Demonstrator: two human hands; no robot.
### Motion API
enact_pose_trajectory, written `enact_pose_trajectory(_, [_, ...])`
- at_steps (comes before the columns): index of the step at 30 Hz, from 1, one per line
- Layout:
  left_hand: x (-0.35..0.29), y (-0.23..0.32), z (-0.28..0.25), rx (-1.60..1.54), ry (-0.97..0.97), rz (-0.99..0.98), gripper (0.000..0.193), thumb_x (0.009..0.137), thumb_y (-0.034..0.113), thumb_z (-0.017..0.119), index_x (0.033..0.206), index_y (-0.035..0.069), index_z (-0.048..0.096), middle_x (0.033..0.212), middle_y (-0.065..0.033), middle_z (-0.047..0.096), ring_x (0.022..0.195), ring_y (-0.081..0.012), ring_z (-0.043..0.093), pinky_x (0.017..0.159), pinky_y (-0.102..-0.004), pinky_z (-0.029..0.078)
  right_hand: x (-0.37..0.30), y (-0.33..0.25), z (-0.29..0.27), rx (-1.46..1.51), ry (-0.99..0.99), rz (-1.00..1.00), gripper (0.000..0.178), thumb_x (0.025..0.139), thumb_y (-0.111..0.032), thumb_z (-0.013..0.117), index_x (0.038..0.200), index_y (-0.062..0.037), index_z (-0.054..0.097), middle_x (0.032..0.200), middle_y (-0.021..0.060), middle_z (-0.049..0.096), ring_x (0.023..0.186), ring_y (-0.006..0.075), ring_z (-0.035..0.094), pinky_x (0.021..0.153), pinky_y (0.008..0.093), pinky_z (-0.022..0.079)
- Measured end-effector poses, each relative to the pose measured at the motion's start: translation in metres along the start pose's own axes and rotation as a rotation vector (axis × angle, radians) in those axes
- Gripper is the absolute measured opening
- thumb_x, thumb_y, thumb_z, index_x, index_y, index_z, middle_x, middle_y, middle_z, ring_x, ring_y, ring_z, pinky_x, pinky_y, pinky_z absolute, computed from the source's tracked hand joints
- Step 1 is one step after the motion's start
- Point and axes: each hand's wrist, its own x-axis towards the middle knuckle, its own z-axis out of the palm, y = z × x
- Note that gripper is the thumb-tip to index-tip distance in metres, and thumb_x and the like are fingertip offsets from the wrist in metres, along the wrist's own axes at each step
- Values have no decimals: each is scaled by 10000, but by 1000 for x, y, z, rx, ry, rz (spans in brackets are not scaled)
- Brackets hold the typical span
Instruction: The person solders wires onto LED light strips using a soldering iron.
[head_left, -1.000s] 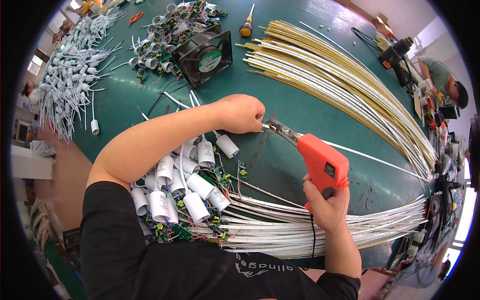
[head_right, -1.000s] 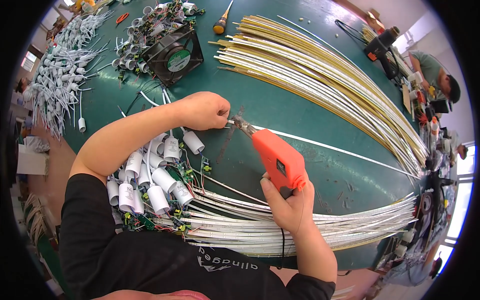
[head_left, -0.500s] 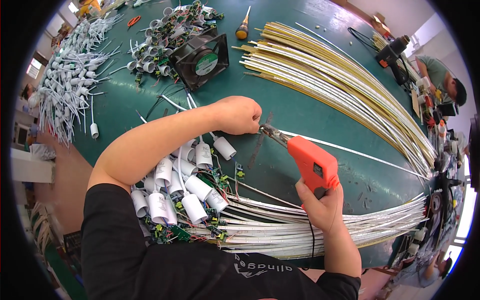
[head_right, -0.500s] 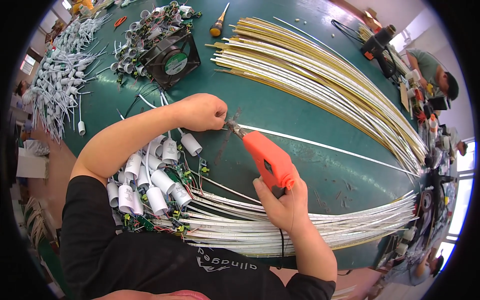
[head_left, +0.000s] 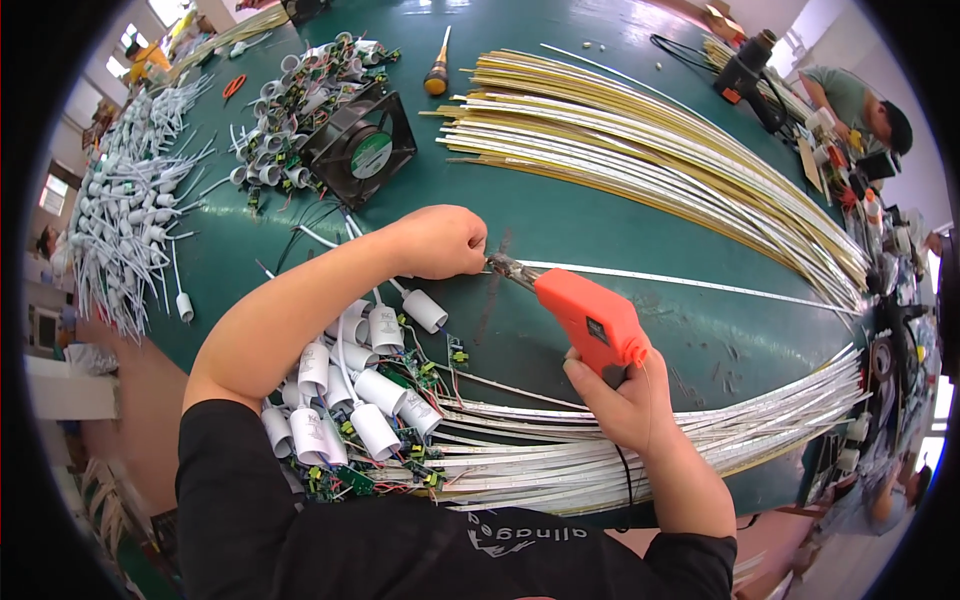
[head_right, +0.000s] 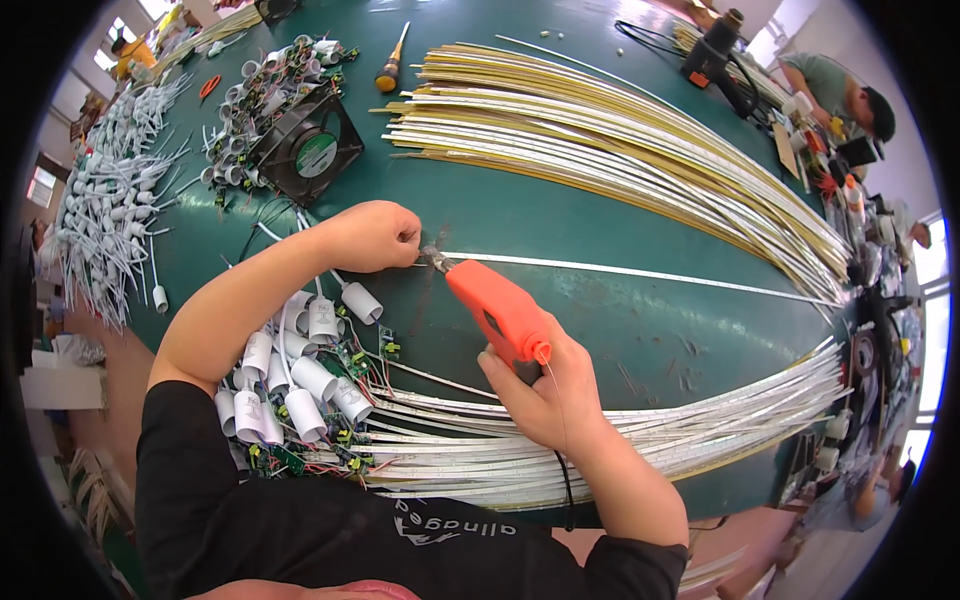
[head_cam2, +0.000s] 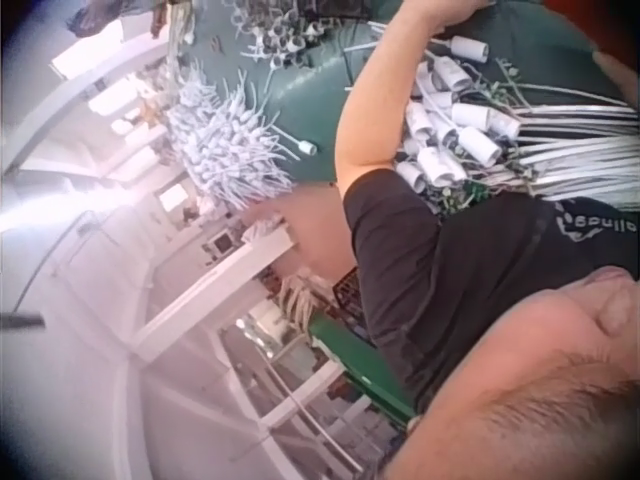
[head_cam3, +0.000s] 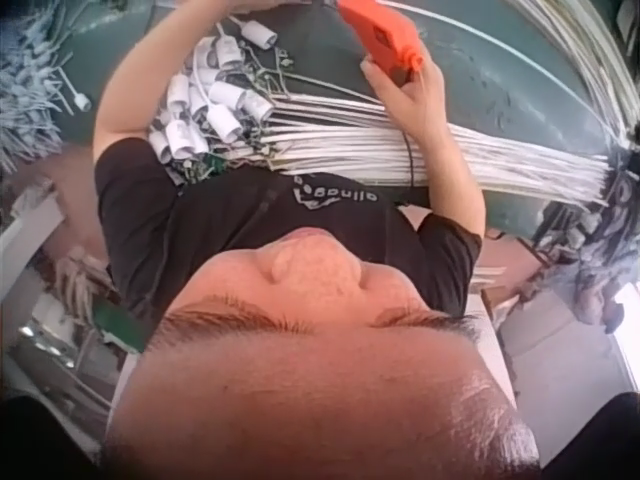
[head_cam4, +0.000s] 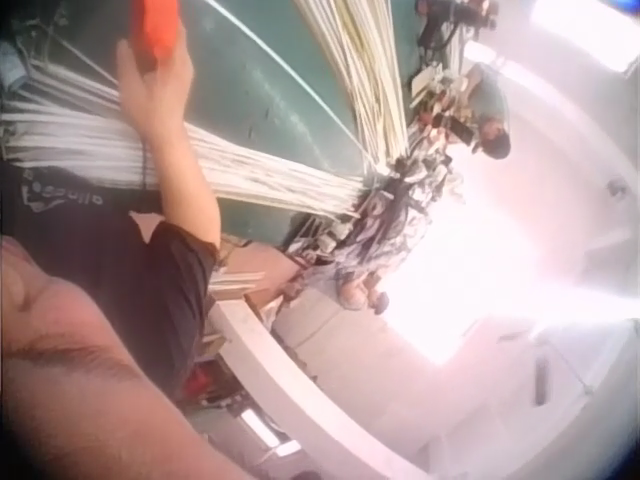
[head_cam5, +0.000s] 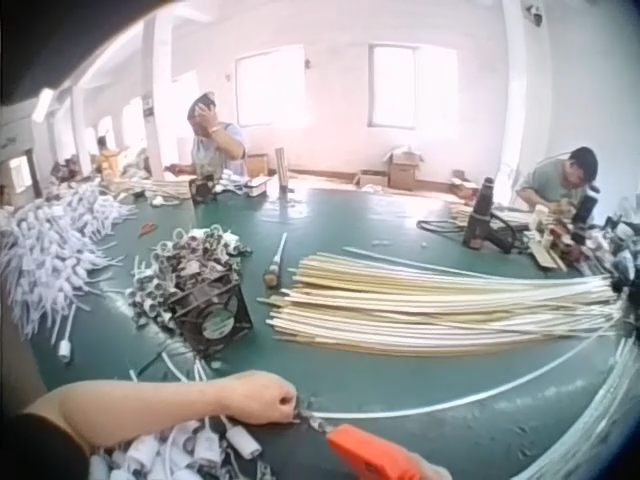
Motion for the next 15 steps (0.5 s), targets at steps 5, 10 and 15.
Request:
enact_pose_trajectory(5, [-2, 0, 0, -47, -7, -8, 144, 765, 179, 616, 768, 37, 630, 743, -129, 637, 704, -264, 608, 645, -363, 477, -1, 5, -2, 118, 29, -3, 391, 787, -84, 693, 1146, -14, 554, 967, 104, 652, 809, 201, 617, 742, 306, 478])
enact_pose_trajectory(10, [-4, 5, -2, -102, -3, -1, 106, 776, 138, 593, 773, 35, 612, 646, -46, 575, 557, -137, 528, 532, -302, 438, -3, 5, -4, 112, 68, -36, 406, 785, -82, 693, 1156, 0, 549, 971, 115, 650, 829, 198, 612, 761, 303, 478])
enact_pose_trajectory(15, [-2, 0, 1, -112, 5, 9, 106, 778, 140, 595, 773, 36, 614, 640, -48, 573, 560, -137, 528, 528, -299, 436, -6, 3, -6, 163, 105, -15, 406, 784, -77, 693, 1156, 0, 550, 986, 102, 653, 840, 175, 601, 772, 297, 474])
